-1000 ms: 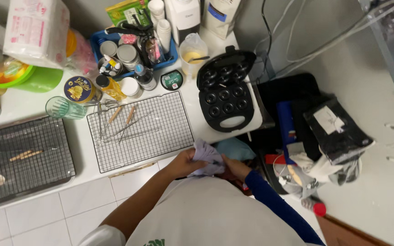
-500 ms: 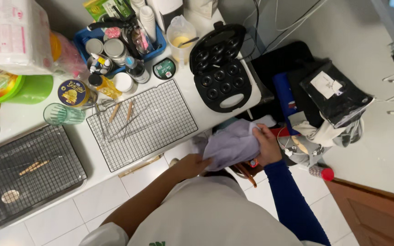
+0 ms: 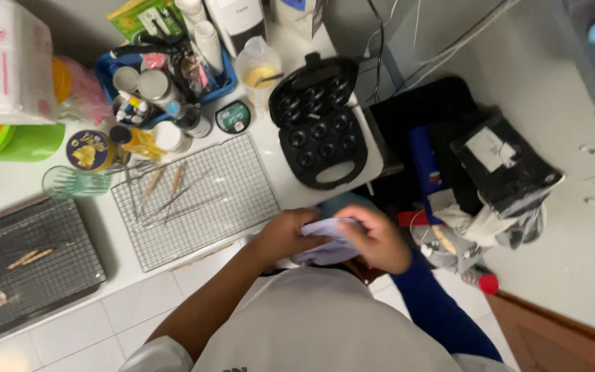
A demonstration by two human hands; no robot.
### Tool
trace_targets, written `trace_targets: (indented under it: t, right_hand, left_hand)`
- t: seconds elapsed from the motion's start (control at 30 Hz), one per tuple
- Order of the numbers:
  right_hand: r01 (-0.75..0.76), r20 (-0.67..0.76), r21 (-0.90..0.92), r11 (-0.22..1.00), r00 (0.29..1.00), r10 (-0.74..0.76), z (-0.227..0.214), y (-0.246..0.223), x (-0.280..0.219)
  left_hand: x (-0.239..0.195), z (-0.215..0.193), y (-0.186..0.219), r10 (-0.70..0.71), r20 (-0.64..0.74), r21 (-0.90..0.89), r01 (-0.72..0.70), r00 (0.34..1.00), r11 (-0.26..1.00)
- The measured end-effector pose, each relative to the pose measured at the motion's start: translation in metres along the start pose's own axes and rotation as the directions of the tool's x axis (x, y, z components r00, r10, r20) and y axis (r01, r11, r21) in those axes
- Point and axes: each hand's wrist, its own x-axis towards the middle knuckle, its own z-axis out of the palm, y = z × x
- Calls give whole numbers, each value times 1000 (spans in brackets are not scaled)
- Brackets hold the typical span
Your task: The person wipes a metal wire rack with a purple cloth, then plugs in a waffle maker and wipes its interior and exterior surfaces. They also wipe a metal tray and handle a bottle of oil.
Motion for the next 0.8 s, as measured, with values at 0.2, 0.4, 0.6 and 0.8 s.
trace_targets:
  t: [0.2,0.4,0.6,0.8]
  right_hand:
    - [32,-190,-63,998,981,-43,-91,23,11]
    - [-63,136,-436,898,981,135,-84,89,18]
    - [-312,463,-224,923,800,382,-93,144,20]
    - [-63,-100,513,856,986,132,-100,165,74]
  left_hand:
    - [43,31,-32,49,-71,-452,-76,996,889]
    - [61,45,-73,-20,-165,-733,-109,986,671]
    - [67,31,-98,-470,-295,-953,-217,832,212]
    - [100,105,-161,-588,73,-745,436,806,505]
